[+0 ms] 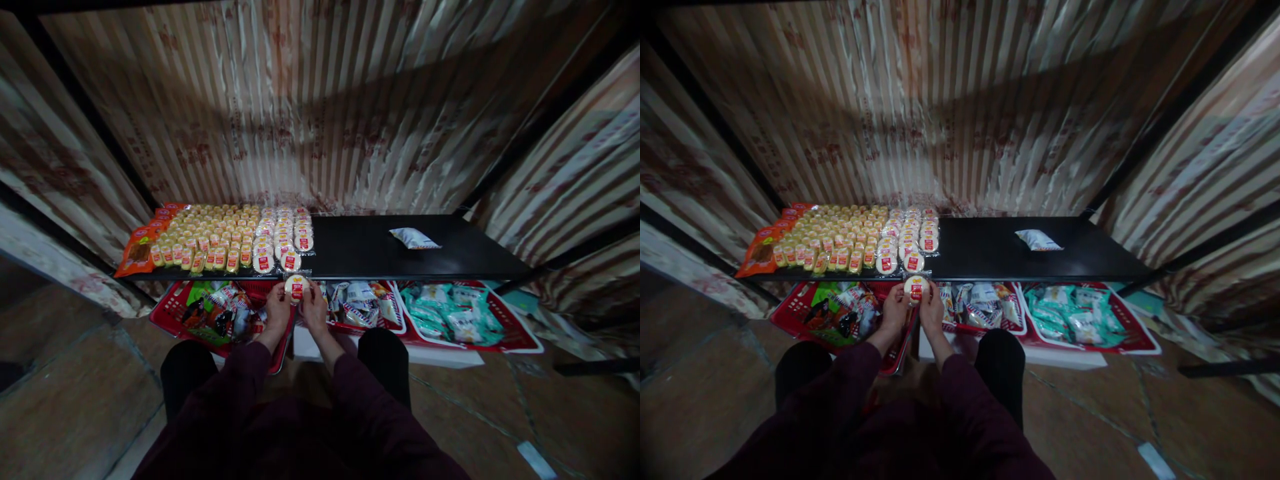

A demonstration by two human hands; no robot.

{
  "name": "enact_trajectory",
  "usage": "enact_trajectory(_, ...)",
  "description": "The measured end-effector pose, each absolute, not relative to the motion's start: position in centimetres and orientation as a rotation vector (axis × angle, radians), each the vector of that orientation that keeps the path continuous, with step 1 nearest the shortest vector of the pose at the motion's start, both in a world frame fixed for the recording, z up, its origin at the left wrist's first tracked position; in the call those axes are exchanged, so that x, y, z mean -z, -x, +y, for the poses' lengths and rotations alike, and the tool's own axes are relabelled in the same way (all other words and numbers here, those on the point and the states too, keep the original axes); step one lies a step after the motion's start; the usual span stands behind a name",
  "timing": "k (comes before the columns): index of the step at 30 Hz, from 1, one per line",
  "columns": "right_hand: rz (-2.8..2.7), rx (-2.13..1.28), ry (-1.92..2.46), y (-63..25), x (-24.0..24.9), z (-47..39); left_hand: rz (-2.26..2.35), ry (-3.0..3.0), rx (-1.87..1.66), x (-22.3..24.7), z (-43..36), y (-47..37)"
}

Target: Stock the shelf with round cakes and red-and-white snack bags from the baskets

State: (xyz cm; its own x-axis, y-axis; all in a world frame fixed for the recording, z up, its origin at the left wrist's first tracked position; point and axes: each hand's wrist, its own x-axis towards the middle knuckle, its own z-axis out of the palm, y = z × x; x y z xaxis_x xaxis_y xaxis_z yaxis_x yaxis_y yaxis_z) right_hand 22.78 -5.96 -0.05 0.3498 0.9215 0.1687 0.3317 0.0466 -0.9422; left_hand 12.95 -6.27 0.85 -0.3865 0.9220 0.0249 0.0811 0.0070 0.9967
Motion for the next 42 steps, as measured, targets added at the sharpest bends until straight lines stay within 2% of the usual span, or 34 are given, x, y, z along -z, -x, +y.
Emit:
enact_trajectory(12,-1.094,-0.597,1.439,-27.9,-0.2,0.9,1.608,-1.273,-1.34,-2.6,-0.7,-18.0)
enact_trajectory(22,-1.048,-0.613,1.465,-29.1,-1.0,5.9,1.825,-1.798,-1.222,-4.1,1.5,-18.8)
enact_trajectory(29,-1.077,-0.573,1.514,-28.8,-0.9,7.2,1.843,-2.196,-1.143,-3.5,2.9,-17.9)
enact_trajectory(42,-1.181,-0.528,1.587,-27.7,-0.9,8.2,1.761,-2.425,-1.03,-2.0,3.4,-16.9)
